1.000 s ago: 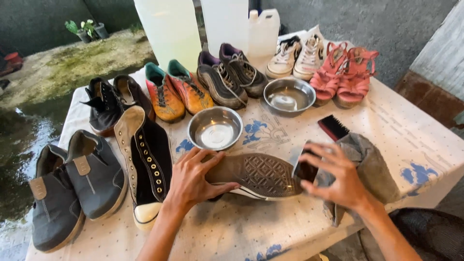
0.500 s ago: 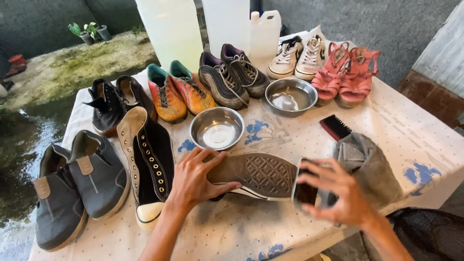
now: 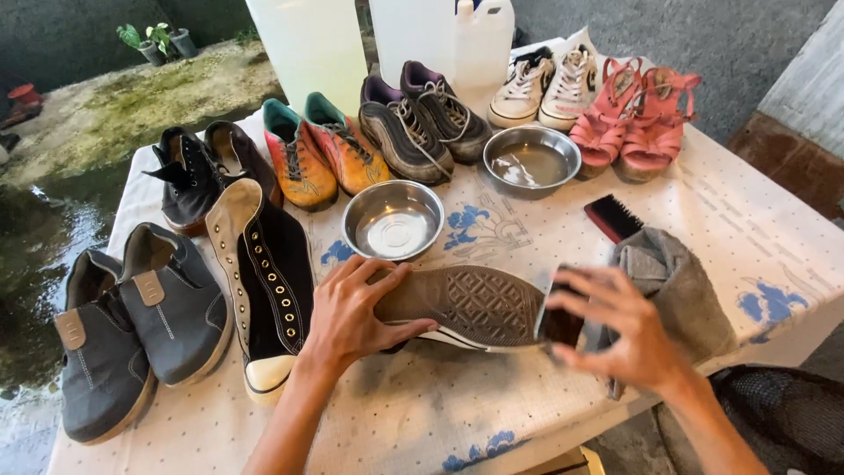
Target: The person scrubs the sole of a black canvas sneaker with a small black sponge, repeatedly dipping the sponge into a metal bowl of water. The person holds the shoe steady with the left hand while scrubbing the sole with the right hand. Other shoes, cleaning supplies, and a brush are visible on the table.
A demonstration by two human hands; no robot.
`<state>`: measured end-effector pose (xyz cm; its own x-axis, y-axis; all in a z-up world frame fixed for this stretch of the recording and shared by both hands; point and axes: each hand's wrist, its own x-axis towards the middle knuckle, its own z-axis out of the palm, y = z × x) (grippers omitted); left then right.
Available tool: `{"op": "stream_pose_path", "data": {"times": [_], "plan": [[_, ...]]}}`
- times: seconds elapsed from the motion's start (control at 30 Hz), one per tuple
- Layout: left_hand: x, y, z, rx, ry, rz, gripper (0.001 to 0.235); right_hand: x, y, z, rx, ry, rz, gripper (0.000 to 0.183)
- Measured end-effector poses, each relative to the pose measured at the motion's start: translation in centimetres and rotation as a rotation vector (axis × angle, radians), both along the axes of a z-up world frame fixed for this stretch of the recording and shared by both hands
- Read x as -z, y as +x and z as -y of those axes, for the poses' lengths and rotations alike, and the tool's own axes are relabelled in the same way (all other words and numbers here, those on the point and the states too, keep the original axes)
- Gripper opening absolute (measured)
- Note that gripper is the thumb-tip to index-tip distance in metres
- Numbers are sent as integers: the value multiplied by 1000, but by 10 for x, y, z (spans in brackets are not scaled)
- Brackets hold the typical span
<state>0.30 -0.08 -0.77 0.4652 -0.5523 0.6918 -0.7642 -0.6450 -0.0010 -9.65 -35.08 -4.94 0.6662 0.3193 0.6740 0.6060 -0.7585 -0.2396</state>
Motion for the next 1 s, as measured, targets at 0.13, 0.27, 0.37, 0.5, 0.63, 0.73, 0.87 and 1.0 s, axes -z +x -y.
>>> {"op": "stream_pose_path", "data": {"times": [0.13, 0.27, 0.37, 0.5, 0.63, 0.73, 0.87, 1.0], "plan": [[-9, -3, 2, -63, 27, -228, 74, 1, 8, -3, 82, 145, 11, 52], [0, 0, -1, -22, 22, -53, 73, -7, -4, -16, -47, 1, -8, 56], [3, -2, -3, -7, 30, -40, 72, -7, 4, -15, 24, 24, 24, 52], [3, 1, -1, -34, 21, -32, 74, 0, 23, -27, 43, 79, 32, 54], [7, 2, -3, 4, -9, 4, 71, -9, 9, -37, -78, 7, 35, 59], [7, 2, -6, 22, 15, 39, 72, -9, 18, -35, -5, 29, 15, 61], [4, 5, -6, 60, 54, 41, 73, -29, 22, -55, 110, 64, 27, 50], [7, 4, -7, 82, 34, 26, 72, -25, 12, -71, -86, -49, 31, 62]]}}
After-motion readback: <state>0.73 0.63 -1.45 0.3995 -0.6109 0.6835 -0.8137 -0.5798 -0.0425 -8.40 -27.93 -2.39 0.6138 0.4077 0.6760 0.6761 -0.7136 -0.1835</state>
